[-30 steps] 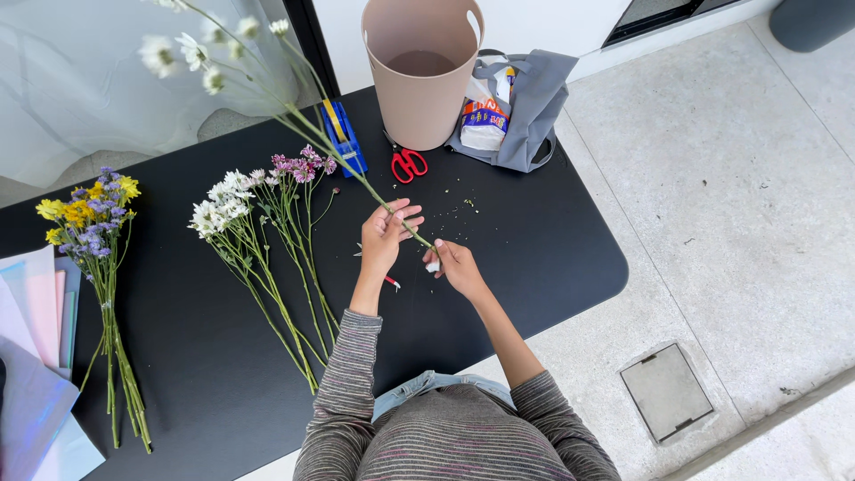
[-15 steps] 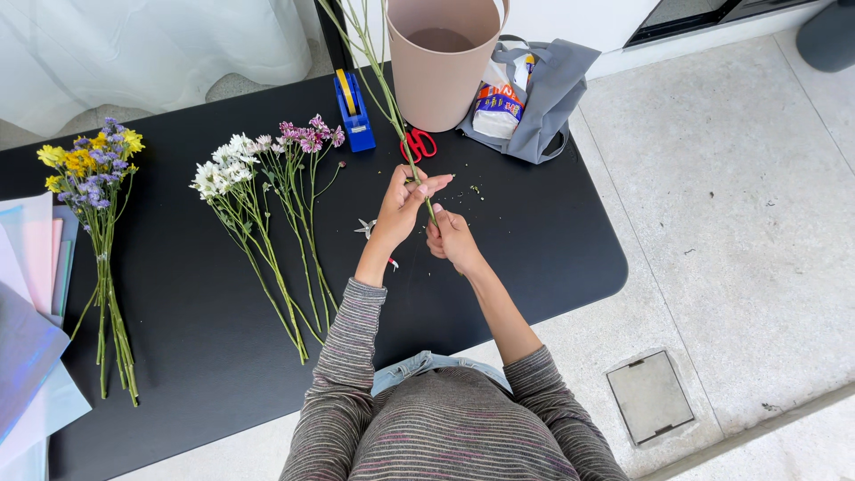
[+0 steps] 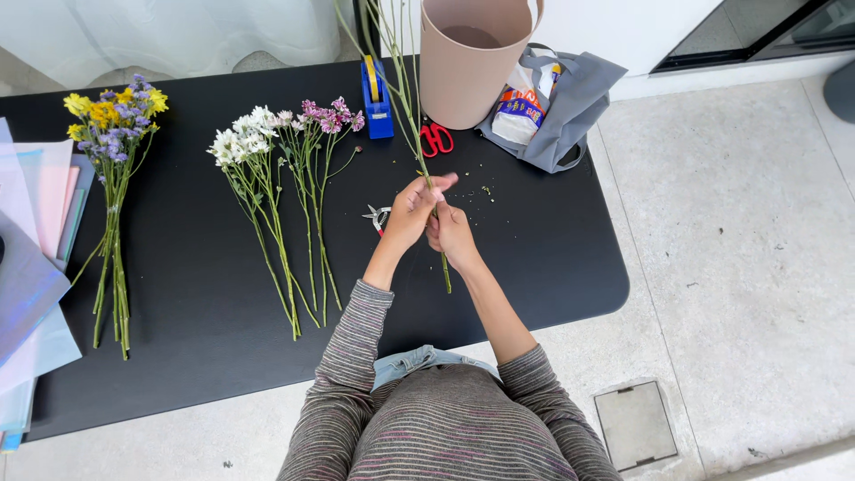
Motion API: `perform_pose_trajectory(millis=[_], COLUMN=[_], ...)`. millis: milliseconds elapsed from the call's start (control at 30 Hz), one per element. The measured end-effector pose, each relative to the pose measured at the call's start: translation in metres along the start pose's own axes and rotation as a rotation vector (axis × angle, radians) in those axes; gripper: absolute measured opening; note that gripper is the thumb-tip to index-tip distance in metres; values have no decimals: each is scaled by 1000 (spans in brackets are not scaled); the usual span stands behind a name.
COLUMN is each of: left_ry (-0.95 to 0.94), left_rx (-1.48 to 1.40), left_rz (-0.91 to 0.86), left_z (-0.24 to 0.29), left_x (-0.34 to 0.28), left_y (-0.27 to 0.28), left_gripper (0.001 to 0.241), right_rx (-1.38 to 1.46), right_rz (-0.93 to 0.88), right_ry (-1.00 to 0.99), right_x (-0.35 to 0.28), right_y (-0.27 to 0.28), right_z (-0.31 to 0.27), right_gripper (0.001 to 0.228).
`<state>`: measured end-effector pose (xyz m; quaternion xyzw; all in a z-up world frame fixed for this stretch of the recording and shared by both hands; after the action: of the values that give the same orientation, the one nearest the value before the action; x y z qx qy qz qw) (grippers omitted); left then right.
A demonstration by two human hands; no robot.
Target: The person holds white daisy stems over a table and strips off the lower leaves by hand and using shears.
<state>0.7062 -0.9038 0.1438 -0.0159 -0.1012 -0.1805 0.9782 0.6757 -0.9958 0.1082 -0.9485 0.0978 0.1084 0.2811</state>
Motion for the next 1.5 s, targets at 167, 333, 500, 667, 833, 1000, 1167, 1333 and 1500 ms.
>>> perform_pose_trajectory(millis=[167, 333, 500, 667, 833, 1000, 1167, 1333, 1500], left_ry=[-14, -50, 28, 4, 10, -36, -18, 29, 34], left_rx=[-72, -129, -220, -288, -198, -282, -215, -261, -244], left_rz=[56, 61, 50, 14, -52, -100, 21, 83, 119], left_z=[-10, -36, -49, -34, -29, -19, -39, -10, -19], left_x=[-6, -7, -15, -16, -16, -18, -11, -16, -20], left_y=[8, 4, 3, 7, 8, 15, 24, 40, 30], left_gripper=[29, 35, 26, 30, 35, 38, 20, 22, 26], right_rx=[-91, -101, -142, -71, -73, -139, -283, -334, 14], right_rz=[-116, -104, -115, -124, -140, -120, 22, 110, 35], right_ry=[-44, 72, 117, 88, 91, 90, 89, -107, -7], right_x=[-24, -21, -30, -28, -31, -30, -26, 4, 2], right_y=[1, 21, 26, 54, 59, 74, 70, 81, 17], right_z=[14, 44, 58, 87, 82, 93, 81, 52, 13], right_gripper=[59, 60, 60, 62, 64, 67, 63, 59, 54])
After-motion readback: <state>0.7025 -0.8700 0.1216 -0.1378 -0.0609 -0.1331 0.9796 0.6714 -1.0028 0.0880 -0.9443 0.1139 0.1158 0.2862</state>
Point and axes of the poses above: each hand's wrist, its own x-axis towards the middle knuckle, its own y-axis out of the back of the hand, z = x × y, the point moved 1 cm from there along x, towards the middle knuckle, and after that the axes turned 14 degrees about x, right-handed, at the moved point
